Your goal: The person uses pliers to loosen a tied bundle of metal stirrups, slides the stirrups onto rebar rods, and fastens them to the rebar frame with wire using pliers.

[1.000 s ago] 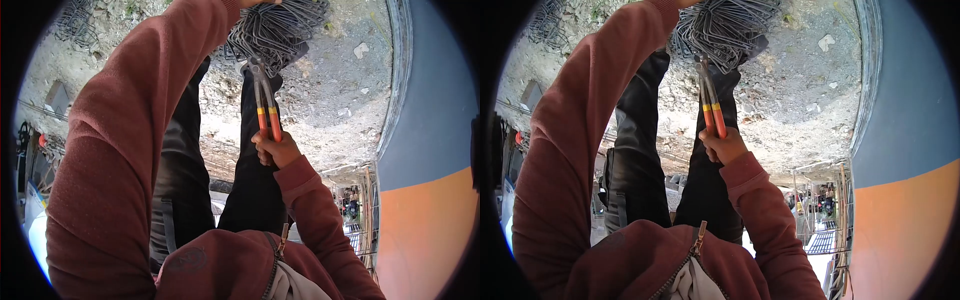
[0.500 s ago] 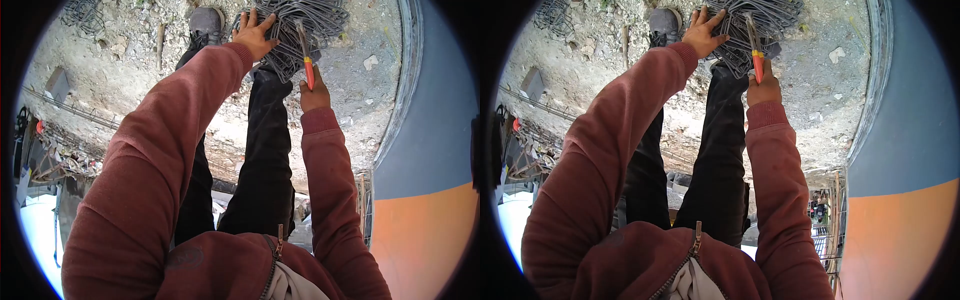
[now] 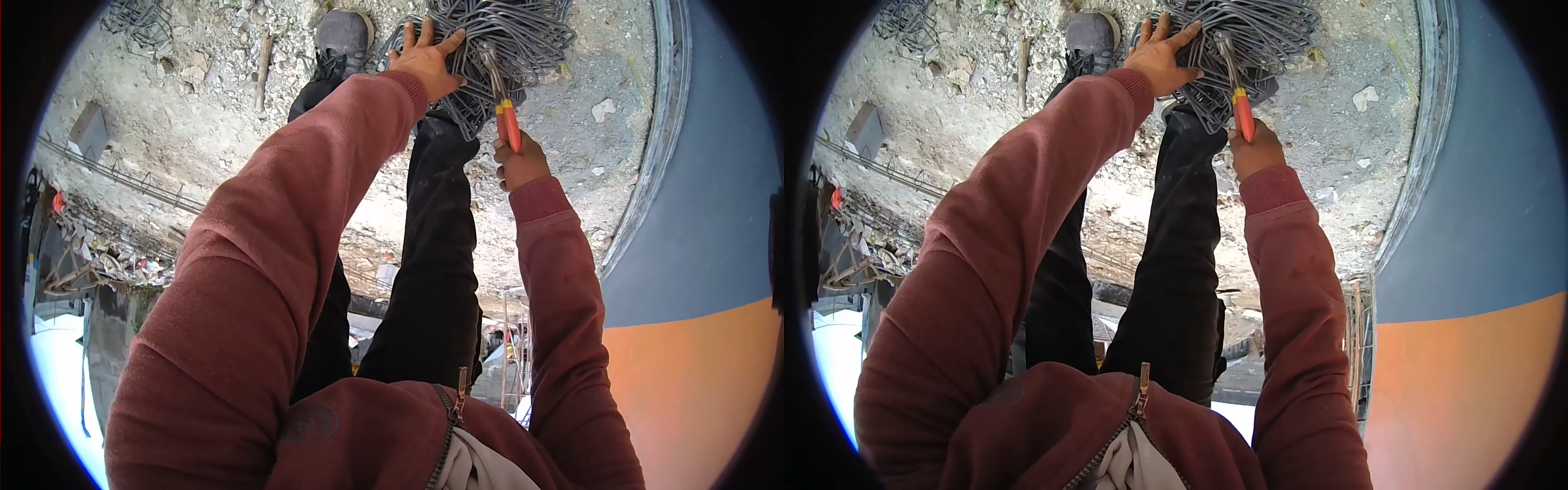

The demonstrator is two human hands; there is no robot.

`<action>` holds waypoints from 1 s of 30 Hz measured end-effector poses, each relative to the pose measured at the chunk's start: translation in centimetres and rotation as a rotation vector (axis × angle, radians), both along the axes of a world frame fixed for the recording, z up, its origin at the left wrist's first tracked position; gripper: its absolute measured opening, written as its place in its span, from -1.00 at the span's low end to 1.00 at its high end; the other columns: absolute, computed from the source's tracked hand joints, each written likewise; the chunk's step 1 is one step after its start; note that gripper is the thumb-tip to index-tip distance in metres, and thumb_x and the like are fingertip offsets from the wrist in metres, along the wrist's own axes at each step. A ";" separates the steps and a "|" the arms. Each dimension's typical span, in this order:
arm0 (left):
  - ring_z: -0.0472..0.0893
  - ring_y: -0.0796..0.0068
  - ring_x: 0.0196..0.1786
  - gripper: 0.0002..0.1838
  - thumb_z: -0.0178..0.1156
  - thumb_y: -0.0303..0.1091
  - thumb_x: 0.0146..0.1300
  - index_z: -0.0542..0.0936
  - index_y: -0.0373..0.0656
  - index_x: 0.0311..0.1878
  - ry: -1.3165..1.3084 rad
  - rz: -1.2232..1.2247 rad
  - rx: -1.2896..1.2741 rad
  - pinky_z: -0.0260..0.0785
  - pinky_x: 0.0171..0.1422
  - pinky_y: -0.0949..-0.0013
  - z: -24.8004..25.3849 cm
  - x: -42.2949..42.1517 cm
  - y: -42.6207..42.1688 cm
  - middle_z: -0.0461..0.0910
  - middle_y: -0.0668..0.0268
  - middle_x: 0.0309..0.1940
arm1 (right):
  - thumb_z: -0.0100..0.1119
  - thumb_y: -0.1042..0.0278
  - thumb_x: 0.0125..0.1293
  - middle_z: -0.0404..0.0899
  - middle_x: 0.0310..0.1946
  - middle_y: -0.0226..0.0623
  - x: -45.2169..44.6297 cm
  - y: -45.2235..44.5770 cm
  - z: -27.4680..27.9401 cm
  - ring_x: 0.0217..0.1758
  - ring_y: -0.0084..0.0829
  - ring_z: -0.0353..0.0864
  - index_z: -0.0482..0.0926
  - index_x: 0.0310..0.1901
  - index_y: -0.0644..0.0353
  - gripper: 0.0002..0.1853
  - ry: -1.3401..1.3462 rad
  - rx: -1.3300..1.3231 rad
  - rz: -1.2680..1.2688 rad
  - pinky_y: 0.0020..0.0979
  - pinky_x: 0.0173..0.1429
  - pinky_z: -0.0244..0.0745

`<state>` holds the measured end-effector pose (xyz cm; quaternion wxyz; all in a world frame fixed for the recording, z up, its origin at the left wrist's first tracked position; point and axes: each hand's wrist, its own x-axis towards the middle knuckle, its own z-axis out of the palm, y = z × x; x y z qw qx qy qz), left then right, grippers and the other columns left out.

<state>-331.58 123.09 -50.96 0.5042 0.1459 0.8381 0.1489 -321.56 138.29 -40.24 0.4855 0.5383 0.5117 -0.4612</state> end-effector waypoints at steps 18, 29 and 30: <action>0.04 -0.21 0.35 -0.04 0.27 -0.43 -0.04 -0.03 0.28 0.39 -0.203 0.216 0.186 0.03 0.39 0.12 3.8 -3.2 0.8 -0.12 -0.22 0.33 | 0.12 0.37 0.14 0.51 -0.11 -0.11 -0.5 1.2 -1.6 -0.05 -0.28 0.50 0.28 0.23 0.18 -0.43 0.235 0.014 0.335 -0.39 0.09 0.34; -0.12 -0.02 0.43 -0.06 0.24 -0.53 -0.12 0.08 0.24 0.37 0.062 -0.191 0.334 -0.10 0.44 0.09 4.2 -5.7 2.8 -0.18 0.01 0.40 | 0.11 0.26 0.22 0.15 -0.65 -0.63 -2.4 0.2 -0.7 -0.67 -0.70 0.12 0.33 -0.41 0.00 -0.84 -0.192 -0.465 -0.698 -0.56 -0.56 0.08; -0.15 0.00 0.44 -0.07 0.24 -0.53 -0.12 0.10 0.24 0.37 0.042 -0.306 0.306 -0.12 0.45 0.09 4.9 -6.6 3.0 -0.19 0.05 0.41 | 0.11 0.26 0.23 0.16 -0.64 -0.63 -1.8 0.3 -1.0 -0.67 -0.70 0.12 0.33 -0.41 0.00 -0.85 -0.179 -0.515 -0.769 -0.57 -0.55 0.08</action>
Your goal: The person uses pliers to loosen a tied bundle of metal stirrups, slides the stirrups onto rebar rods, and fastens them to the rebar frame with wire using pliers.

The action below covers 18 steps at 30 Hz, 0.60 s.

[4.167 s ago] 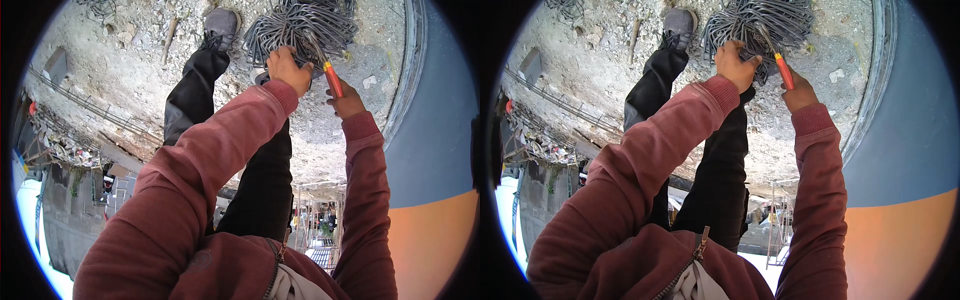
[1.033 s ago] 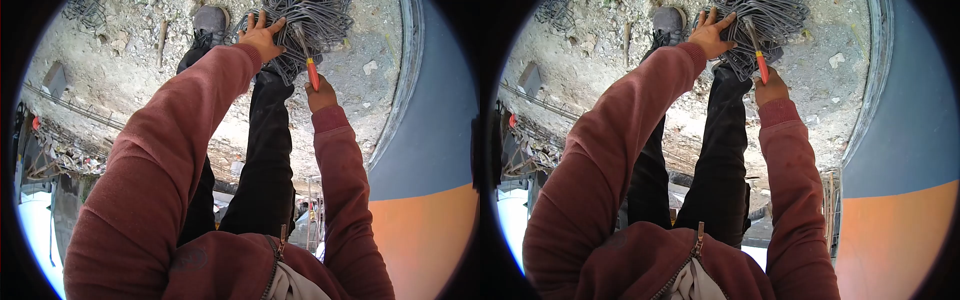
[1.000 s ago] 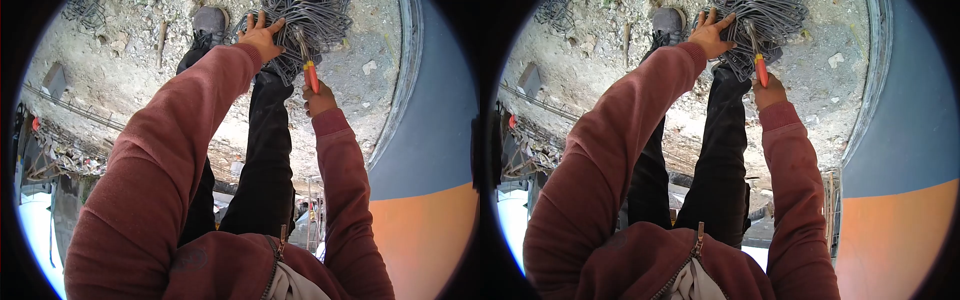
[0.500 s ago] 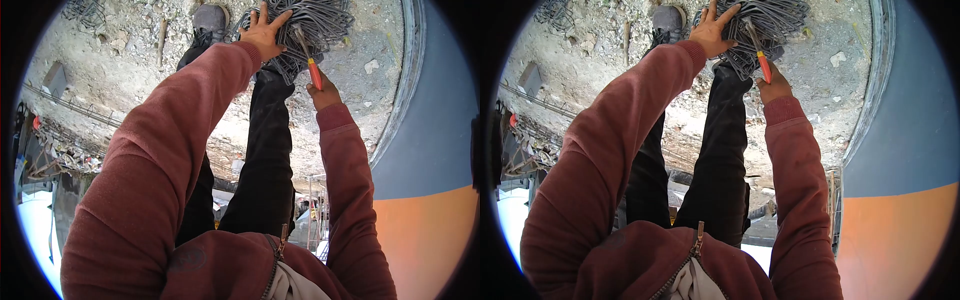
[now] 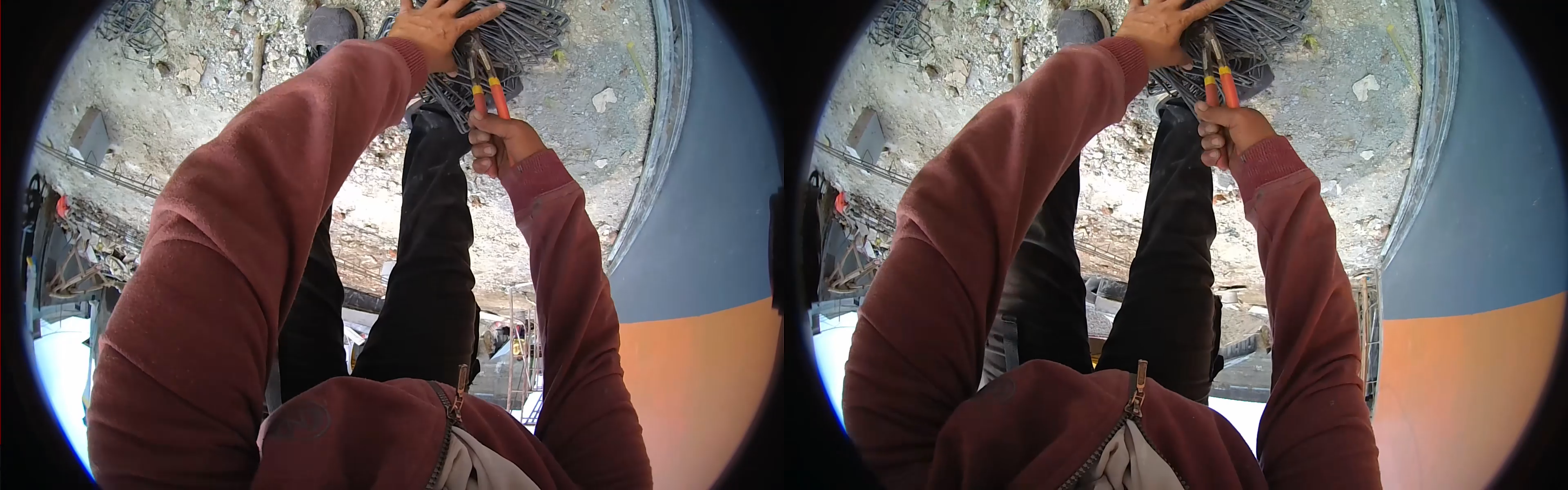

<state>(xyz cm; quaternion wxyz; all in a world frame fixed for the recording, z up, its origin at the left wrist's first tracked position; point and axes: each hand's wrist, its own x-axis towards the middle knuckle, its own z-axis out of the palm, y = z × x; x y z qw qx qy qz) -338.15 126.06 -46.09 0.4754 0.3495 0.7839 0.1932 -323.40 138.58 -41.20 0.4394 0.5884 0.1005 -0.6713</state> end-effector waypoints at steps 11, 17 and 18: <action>-0.15 -0.01 0.44 -0.03 0.34 -0.40 -0.14 0.06 0.25 0.38 -0.109 0.113 0.057 -0.18 0.46 0.04 -1.6 0.8 0.4 -0.20 0.03 0.41 | 0.12 0.38 0.18 0.20 -0.67 -0.58 -0.8 -3.5 1.6 -0.71 -0.71 0.12 0.34 -0.38 0.08 -0.87 -0.083 0.196 -0.120 -0.56 -0.60 0.06; -0.14 -0.05 0.43 0.08 0.39 -0.40 -0.23 -0.01 0.25 0.39 -0.058 0.016 -0.038 -0.13 0.45 0.11 -0.5 0.7 0.3 -0.12 -0.01 0.39 | 0.15 0.35 0.16 0.27 -0.67 -0.46 3.2 -4.7 2.3 -0.65 -0.56 0.36 0.43 -0.35 0.25 -0.84 0.154 0.535 0.550 -0.43 -0.53 0.33; -0.14 -0.04 0.43 0.10 0.40 -0.39 -0.24 -0.02 0.25 0.40 -0.055 0.031 -0.043 -0.14 0.46 0.11 -1.3 0.7 0.3 -0.12 -0.01 0.39 | 0.16 0.34 0.15 0.31 -0.66 -0.43 3.2 -4.6 1.4 -0.63 -0.54 0.39 0.43 -0.35 0.28 -0.82 0.217 0.547 0.588 -0.43 -0.52 0.36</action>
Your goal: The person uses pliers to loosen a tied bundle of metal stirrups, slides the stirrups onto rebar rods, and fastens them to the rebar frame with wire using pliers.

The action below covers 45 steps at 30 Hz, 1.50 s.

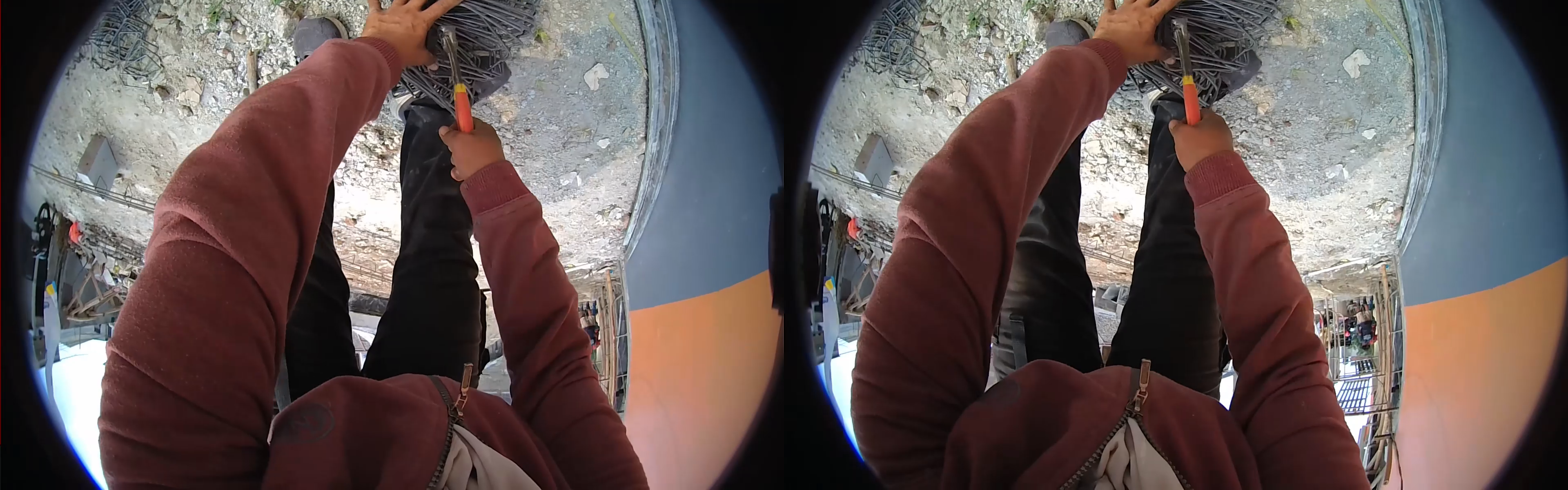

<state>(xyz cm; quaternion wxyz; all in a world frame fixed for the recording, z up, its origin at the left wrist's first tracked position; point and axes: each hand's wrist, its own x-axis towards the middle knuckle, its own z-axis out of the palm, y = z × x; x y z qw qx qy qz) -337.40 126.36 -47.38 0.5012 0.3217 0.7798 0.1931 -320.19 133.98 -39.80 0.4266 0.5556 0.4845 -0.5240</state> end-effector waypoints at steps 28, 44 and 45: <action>0.26 0.18 0.29 -0.32 0.06 -0.54 0.11 0.16 0.07 0.32 0.006 -0.048 0.331 0.05 0.38 0.13 1.3 7.0 -4.4 0.26 0.14 0.23 | 0.03 0.48 0.23 0.44 -0.32 -0.38 19.8 9.6 9.8 -0.39 -0.57 0.44 0.21 0.25 0.17 -0.47 -0.138 0.210 -0.328 -0.44 -0.26 0.49; 0.48 0.44 -0.01 -0.49 0.14 -0.44 0.16 0.30 -0.29 0.20 -0.758 1.059 -0.192 0.33 0.08 0.40 3.1 12.9 -8.6 0.52 0.14 -0.03 | 0.29 0.34 -0.24 0.44 -0.13 -0.30 3.2 -1.5 -8.8 0.03 -0.20 0.37 0.50 -0.15 0.02 -0.54 0.556 0.552 0.501 -0.22 0.13 0.29; 0.48 0.44 -0.02 -0.48 0.15 -0.42 0.15 0.30 -0.29 0.20 -0.732 1.116 -0.178 0.33 0.06 0.41 2.4 12.9 -7.7 0.52 0.14 -0.04 | 0.28 0.36 -0.23 0.43 -0.12 -0.28 3.0 -1.7 -8.0 0.04 -0.18 0.36 0.48 -0.13 0.02 -0.52 0.540 0.646 0.495 -0.22 0.13 0.28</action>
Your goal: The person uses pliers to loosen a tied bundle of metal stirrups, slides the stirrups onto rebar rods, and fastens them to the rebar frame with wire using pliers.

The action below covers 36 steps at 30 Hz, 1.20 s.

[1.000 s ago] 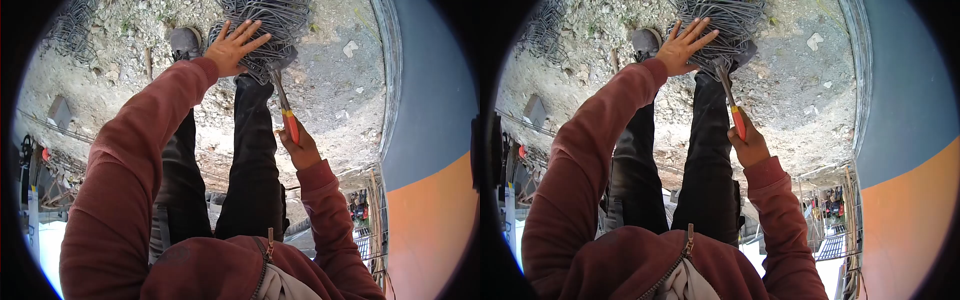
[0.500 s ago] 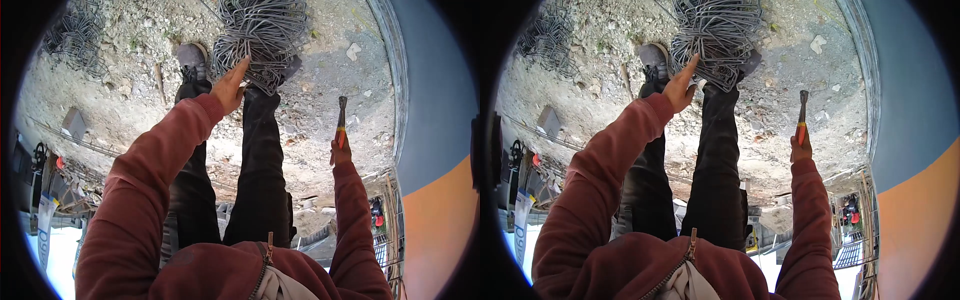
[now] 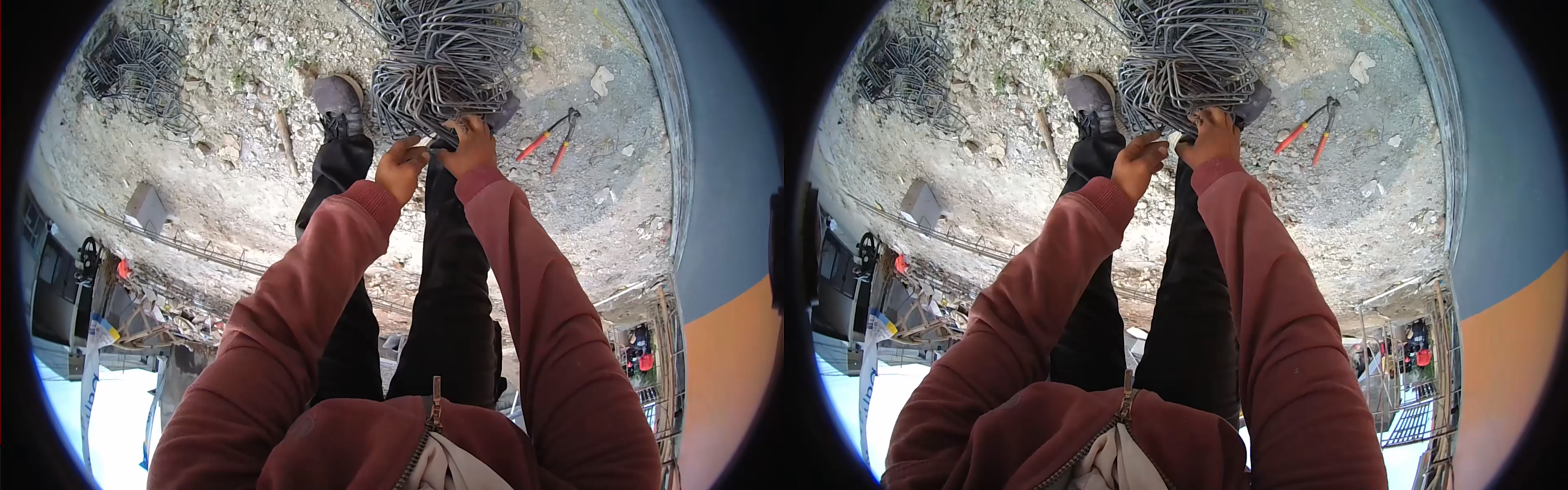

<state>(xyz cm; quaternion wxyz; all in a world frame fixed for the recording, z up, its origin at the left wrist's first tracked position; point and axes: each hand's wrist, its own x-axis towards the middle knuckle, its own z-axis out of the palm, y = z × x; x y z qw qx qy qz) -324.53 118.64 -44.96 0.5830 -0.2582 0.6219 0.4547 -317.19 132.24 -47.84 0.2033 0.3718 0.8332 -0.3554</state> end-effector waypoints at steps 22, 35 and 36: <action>0.50 0.58 -0.28 -0.61 0.14 -0.51 0.09 0.36 -0.22 0.02 0.110 0.063 0.030 0.34 -0.22 0.49 -2.2 -2.1 1.8 0.51 0.32 -0.31 | 0.36 0.23 -0.05 0.32 0.01 -0.32 -7.7 11.0 -4.7 0.10 -0.22 0.29 0.39 0.03 -0.02 -0.45 0.124 0.602 0.242 -0.26 0.24 0.10; 0.47 0.61 -0.28 -0.71 0.08 -0.57 0.13 0.39 -0.18 -0.05 0.072 0.088 0.165 0.33 -0.16 0.53 2.2 -2.6 5.3 0.49 0.37 -0.30 | 0.26 0.21 -0.03 0.59 -0.36 -0.31 -7.8 12.1 1.1 -0.23 -0.16 0.52 0.54 -0.36 0.15 -0.76 0.130 0.137 0.443 -0.20 -0.12 0.39; 0.48 0.61 -0.26 -0.72 0.09 -0.57 0.13 0.40 -0.18 -0.06 0.063 0.133 0.187 0.33 -0.13 0.52 2.6 -2.5 4.9 0.49 0.37 -0.30 | 0.25 0.20 -0.01 0.59 -0.39 -0.28 -7.4 12.1 3.2 -0.28 -0.12 0.53 0.53 -0.39 0.17 -0.76 0.125 0.096 0.354 -0.22 -0.19 0.41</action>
